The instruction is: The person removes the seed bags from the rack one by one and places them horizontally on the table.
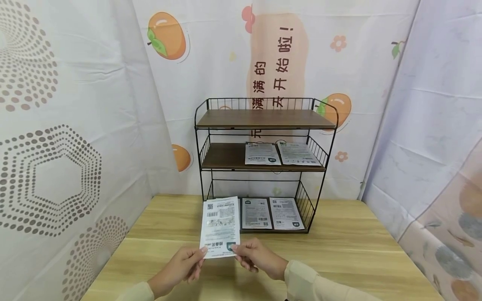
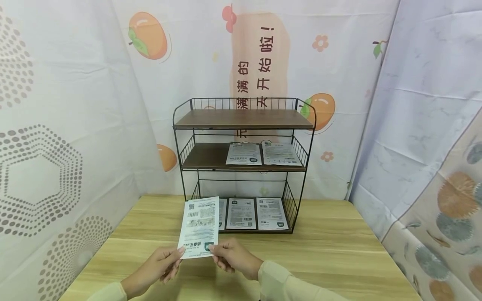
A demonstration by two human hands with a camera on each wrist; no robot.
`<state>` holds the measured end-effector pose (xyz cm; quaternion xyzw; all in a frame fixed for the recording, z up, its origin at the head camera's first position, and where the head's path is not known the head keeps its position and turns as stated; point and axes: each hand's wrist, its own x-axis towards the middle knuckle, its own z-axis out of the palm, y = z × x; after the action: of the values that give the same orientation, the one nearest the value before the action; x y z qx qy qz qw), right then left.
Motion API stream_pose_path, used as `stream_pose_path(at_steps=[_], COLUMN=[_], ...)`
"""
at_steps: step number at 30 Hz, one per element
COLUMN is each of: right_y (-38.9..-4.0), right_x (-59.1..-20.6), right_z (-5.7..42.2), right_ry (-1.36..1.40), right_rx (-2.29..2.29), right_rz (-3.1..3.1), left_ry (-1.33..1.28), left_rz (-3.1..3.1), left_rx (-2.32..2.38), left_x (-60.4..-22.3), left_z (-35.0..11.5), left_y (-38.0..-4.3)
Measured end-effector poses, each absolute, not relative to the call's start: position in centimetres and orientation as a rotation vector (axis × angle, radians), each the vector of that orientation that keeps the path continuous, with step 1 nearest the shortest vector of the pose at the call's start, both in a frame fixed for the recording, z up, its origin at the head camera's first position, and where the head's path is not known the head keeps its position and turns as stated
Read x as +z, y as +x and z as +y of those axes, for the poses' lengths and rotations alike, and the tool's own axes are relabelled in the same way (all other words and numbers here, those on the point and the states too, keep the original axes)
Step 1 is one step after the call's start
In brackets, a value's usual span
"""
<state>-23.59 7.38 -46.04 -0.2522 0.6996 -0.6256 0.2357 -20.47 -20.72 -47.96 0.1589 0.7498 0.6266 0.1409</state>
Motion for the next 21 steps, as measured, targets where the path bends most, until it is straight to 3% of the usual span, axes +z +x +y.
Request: stream_pose_path(at_steps=[21], right_y=[-23.1], right_x=[-48.5], right_z=[6.0], right_ry=[-0.622], right_rx=[-1.718], right_rz=[1.921], left_ry=[0.486], left_rz=[2.165], left_rx=[1.792], left_x=[-50.1], left_z=[-22.1], left_y=[-20.0])
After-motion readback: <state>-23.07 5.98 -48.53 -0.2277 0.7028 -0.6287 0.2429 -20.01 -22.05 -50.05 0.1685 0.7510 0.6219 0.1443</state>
